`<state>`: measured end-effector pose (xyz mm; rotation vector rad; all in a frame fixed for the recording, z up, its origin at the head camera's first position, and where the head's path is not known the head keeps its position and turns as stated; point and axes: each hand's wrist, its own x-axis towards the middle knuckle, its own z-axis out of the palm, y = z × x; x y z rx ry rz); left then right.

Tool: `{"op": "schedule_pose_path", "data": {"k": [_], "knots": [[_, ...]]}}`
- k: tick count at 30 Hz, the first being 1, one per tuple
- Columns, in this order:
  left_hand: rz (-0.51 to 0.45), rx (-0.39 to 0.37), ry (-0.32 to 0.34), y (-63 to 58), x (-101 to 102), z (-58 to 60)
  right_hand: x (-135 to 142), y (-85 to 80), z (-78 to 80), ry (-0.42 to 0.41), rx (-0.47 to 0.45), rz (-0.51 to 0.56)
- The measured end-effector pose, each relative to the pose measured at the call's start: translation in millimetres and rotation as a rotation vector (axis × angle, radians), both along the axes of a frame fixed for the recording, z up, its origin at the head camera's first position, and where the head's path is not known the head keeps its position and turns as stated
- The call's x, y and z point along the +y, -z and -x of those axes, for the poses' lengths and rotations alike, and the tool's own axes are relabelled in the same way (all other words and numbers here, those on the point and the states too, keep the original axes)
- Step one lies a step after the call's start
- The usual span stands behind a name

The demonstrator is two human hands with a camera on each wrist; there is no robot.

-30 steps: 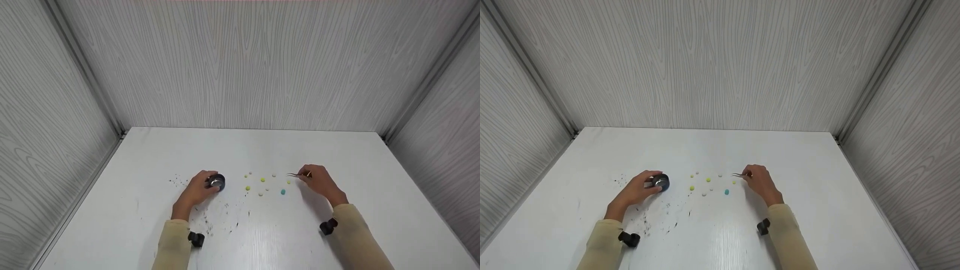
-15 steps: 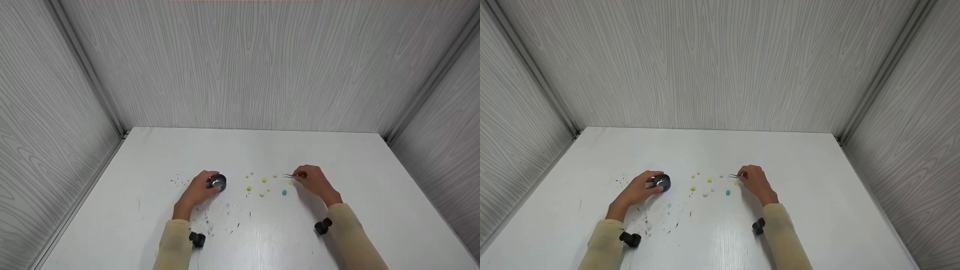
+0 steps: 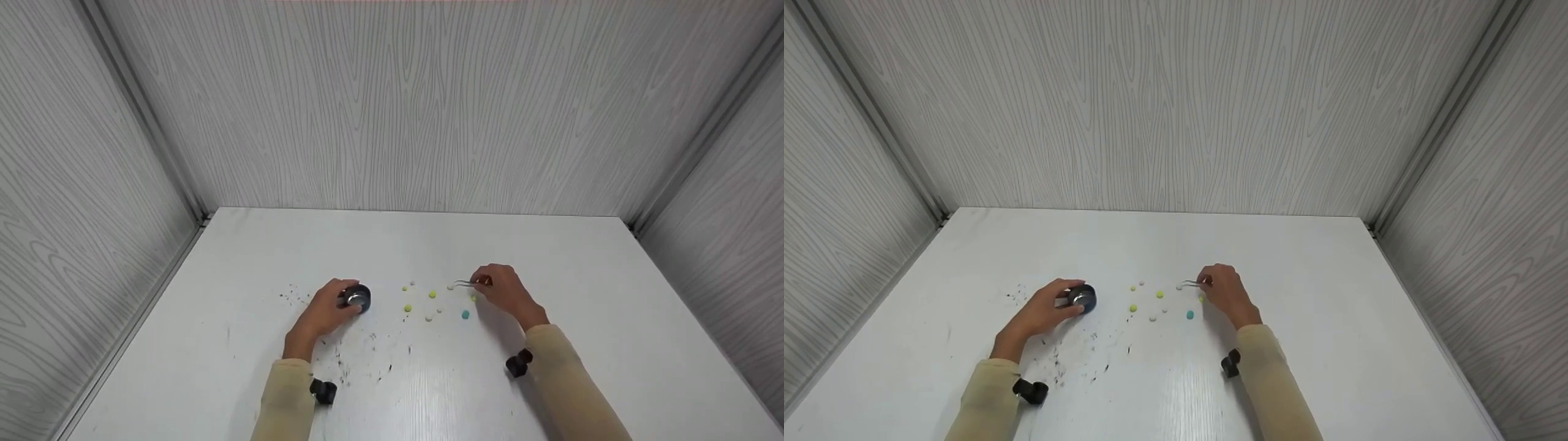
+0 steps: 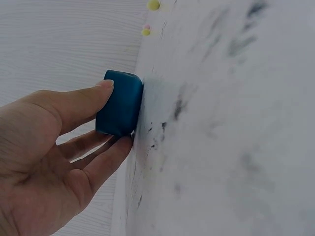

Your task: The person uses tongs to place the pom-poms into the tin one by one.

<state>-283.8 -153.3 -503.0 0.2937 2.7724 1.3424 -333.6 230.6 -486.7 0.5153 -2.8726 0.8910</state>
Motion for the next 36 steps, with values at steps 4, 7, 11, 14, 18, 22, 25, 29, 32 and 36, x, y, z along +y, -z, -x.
{"op": "schedule_pose_path", "data": {"k": [4,7,11,14,18,22,25,29,32,36], "knots": [[-0.007,-0.002,0.011,-1.1,0.0,0.1,-1.9,-0.8,1.3,-0.016,0.026,-0.012],[-0.011,-0.004,0.016,-1.7,0.1,0.3,-3.4,-1.7,1.4,-0.02,0.031,-0.013],[-0.001,-0.005,0.012,-0.8,0.5,1.0,-5.3,-4.0,0.5,-0.021,0.017,-0.018],[0.002,-0.011,0.01,-0.2,0.5,1.3,-5.5,-5.1,-0.4,-0.017,0.001,-0.028],[-0.005,-0.009,0.01,0.0,0.4,1.3,-5.6,-5.1,0.1,-0.012,-0.012,-0.029],[-0.001,-0.001,0.011,0.3,0.2,1.5,-6.4,-5.0,0.7,-0.007,-0.017,-0.03],[0.003,-0.005,0.009,0.1,0.2,1.3,-7.0,-5.1,1.0,-0.007,-0.016,-0.037],[0.003,-0.016,0.004,-0.5,0.3,0.7,-7.8,-6.1,1.1,-0.002,-0.018,-0.037],[0.006,-0.019,0.0,-0.4,0.3,0.5,-8.0,-6.1,1.5,0.001,-0.018,-0.032],[0.007,-0.017,-0.003,0.2,-0.1,-0.2,-8.4,-4.4,2.1,-0.01,-0.014,-0.037]]}}
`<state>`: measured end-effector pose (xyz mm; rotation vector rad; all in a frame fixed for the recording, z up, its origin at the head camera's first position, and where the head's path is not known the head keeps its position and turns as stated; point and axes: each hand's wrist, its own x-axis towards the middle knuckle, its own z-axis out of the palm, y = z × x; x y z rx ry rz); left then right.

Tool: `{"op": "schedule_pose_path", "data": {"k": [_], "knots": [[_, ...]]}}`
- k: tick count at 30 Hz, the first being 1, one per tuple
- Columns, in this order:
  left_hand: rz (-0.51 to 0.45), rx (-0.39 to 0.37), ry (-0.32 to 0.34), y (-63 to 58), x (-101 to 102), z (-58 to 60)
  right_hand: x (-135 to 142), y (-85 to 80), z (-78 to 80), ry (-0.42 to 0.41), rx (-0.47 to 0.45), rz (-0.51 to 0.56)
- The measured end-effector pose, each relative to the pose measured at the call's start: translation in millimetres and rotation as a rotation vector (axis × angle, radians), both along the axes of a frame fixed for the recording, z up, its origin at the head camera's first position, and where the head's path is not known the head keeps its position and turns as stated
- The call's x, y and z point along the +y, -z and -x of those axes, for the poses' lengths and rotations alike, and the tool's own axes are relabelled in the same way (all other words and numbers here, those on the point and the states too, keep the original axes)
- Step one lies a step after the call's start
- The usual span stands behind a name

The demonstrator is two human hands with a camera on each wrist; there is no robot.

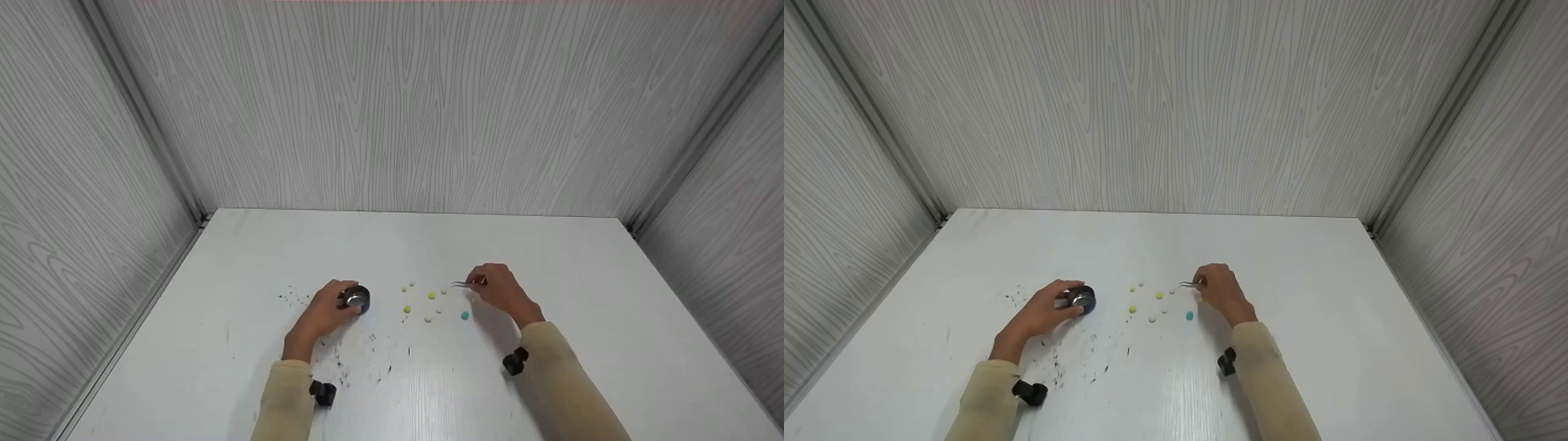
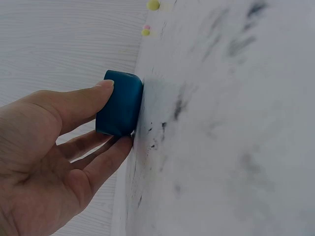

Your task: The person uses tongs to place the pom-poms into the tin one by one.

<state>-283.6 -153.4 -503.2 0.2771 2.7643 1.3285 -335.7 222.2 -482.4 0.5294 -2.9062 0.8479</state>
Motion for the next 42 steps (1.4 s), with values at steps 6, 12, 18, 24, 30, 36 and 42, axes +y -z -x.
{"op": "schedule_pose_path", "data": {"k": [6,12,18,24,30,36,42], "knots": [[0.002,0.001,0.002,1.2,0.0,-1.9,-2.8,3.2,-1.1,-0.025,0.013,-0.001],[0.004,0.011,0.003,0.9,-0.4,-3.9,-7.7,4.6,-2.6,-0.046,0.006,0.001],[-0.002,0.019,0.006,-0.1,-0.7,-3.1,-8.6,5.6,-3.5,-0.03,-0.007,-0.004],[-0.003,0.025,0.006,0.0,-1.3,-2.3,-5.0,6.2,-3.8,-0.032,0.011,-0.013],[0.008,0.025,0.01,0.2,-0.8,-1.1,-2.3,3.8,-3.5,-0.034,0.018,0.006],[0.014,0.015,0.003,-0.2,0.5,-0.9,-0.8,2.7,-4.1,-0.048,0.052,0.005],[0.015,0.017,0.001,-0.2,1.7,-0.4,-0.5,1.0,-5.1,-0.048,0.055,0.004]]}}
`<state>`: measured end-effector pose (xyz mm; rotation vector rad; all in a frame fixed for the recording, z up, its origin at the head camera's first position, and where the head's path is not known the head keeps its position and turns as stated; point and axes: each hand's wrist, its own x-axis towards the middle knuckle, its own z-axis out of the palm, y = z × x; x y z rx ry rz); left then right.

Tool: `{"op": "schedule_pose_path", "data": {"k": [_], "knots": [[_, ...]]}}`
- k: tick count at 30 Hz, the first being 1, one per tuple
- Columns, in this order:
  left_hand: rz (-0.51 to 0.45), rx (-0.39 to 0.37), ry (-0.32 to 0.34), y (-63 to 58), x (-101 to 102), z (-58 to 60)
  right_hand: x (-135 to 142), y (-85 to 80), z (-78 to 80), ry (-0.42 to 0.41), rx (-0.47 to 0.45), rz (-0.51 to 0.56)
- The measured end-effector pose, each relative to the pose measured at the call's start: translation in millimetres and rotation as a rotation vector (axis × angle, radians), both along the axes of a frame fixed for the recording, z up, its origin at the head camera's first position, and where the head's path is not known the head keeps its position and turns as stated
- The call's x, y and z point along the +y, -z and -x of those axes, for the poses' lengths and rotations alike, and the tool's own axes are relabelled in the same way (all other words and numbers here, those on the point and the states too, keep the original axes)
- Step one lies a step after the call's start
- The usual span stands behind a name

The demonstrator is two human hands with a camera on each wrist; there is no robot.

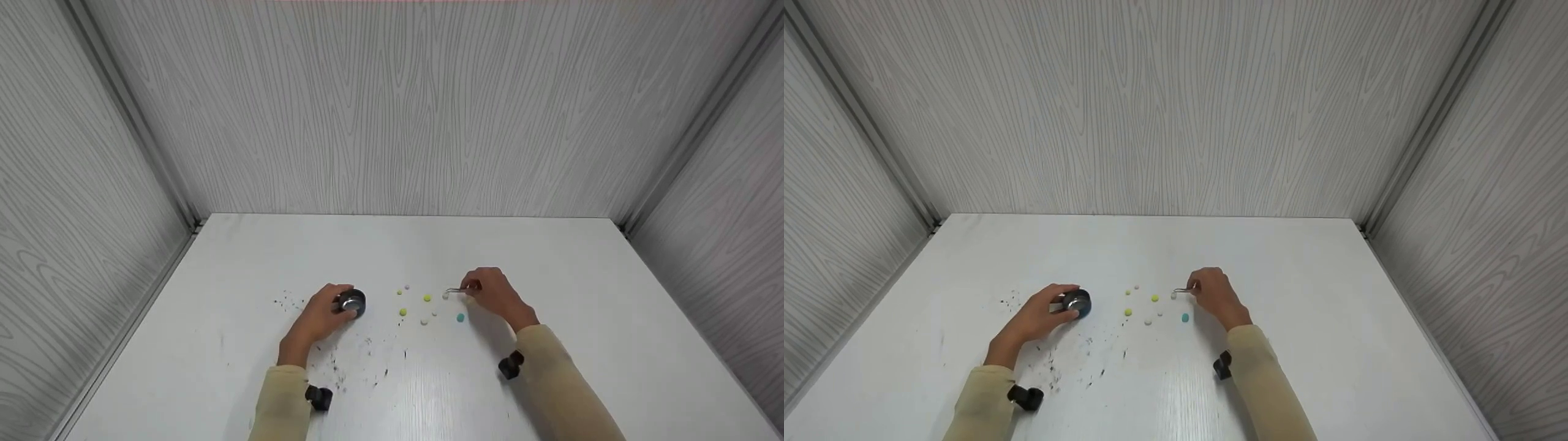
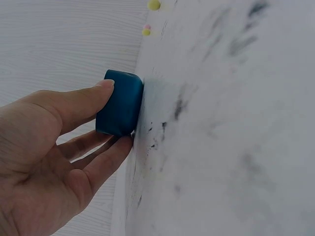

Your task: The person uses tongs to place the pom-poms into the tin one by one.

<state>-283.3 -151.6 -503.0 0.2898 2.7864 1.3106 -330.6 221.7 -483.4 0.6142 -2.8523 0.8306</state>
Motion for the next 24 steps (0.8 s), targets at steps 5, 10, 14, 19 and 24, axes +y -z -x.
{"op": "schedule_pose_path", "data": {"k": [5,10,14,19,24], "knots": [[-0.002,0.011,0.0,0.4,0,0.8,-3,-0.9,-0.2,0.005,-0.002,0.005],[0.0,0.013,0.006,1.1,-1,2.0,-6,-3.3,-2.0,0.005,-0.002,0.007],[-0.006,0.012,0.009,2.0,-2,2.1,-12,-4.8,-2.2,0.007,-0.008,0.022],[-0.014,0.006,0.009,2.9,-3,1.2,-21,-5.2,0.0,-0.002,-0.017,0.034],[-0.01,-0.001,0.009,2.6,-2,1.5,-31,-9.3,-1.0,-0.007,-0.027,0.033]]}}
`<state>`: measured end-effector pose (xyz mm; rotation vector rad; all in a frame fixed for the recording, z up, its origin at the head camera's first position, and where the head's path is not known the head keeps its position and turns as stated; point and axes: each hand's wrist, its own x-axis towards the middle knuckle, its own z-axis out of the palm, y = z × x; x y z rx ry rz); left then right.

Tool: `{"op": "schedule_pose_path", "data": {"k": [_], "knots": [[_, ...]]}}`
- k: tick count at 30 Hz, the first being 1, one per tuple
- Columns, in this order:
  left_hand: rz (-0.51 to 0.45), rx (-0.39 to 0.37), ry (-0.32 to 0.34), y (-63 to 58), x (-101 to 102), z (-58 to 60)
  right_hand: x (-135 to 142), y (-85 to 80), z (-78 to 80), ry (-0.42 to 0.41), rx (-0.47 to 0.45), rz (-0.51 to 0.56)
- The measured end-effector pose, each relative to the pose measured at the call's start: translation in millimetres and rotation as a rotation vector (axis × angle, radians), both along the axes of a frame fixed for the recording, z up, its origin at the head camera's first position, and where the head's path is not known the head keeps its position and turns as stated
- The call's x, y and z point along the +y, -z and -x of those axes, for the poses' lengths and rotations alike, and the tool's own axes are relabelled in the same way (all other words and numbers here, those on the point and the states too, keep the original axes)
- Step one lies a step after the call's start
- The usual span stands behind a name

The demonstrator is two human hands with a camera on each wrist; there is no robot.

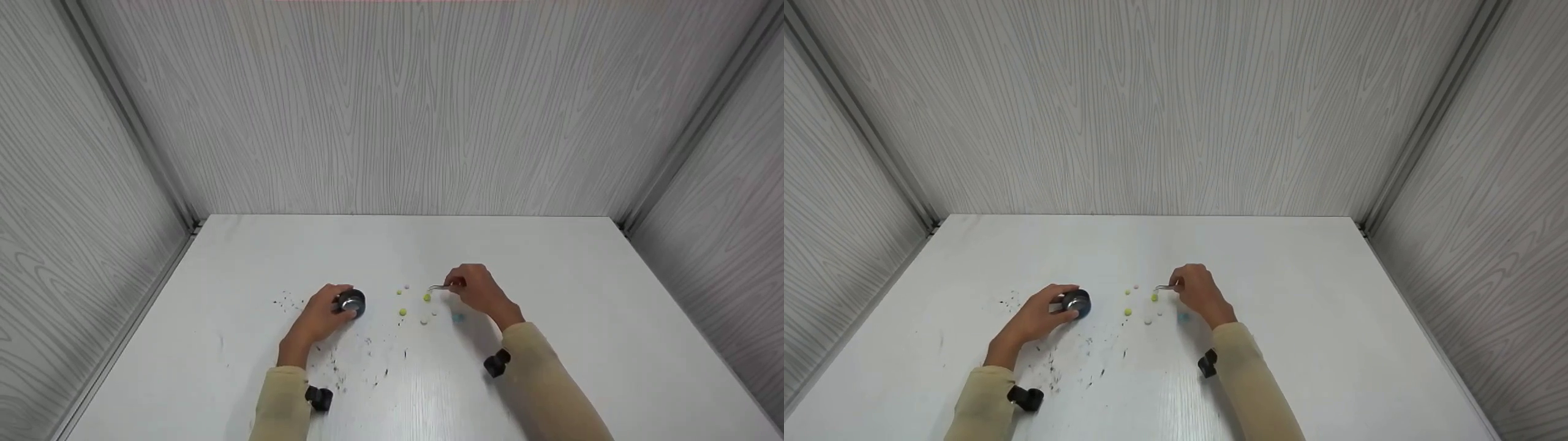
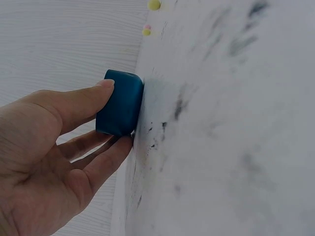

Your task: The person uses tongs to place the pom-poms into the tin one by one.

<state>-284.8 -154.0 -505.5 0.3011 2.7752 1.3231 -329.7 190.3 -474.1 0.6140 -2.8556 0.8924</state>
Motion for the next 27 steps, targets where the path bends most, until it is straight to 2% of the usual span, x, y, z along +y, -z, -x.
{"op": "schedule_pose_path", "data": {"k": [16,22,27], "knots": [[-0.015,-0.015,-0.002,-0.6,2,1.9,-40,-11.0,-0.5,-0.06,-0.004,-0.012],[-0.014,-0.006,0.011,-2.5,4,4.1,-58,-16.7,-2.5,-0.053,0.0,-0.014],[0.004,-0.008,-0.003,0.5,2,1.7,-78,-14.4,-3.8,-0.1,0.015,-0.037]]}}
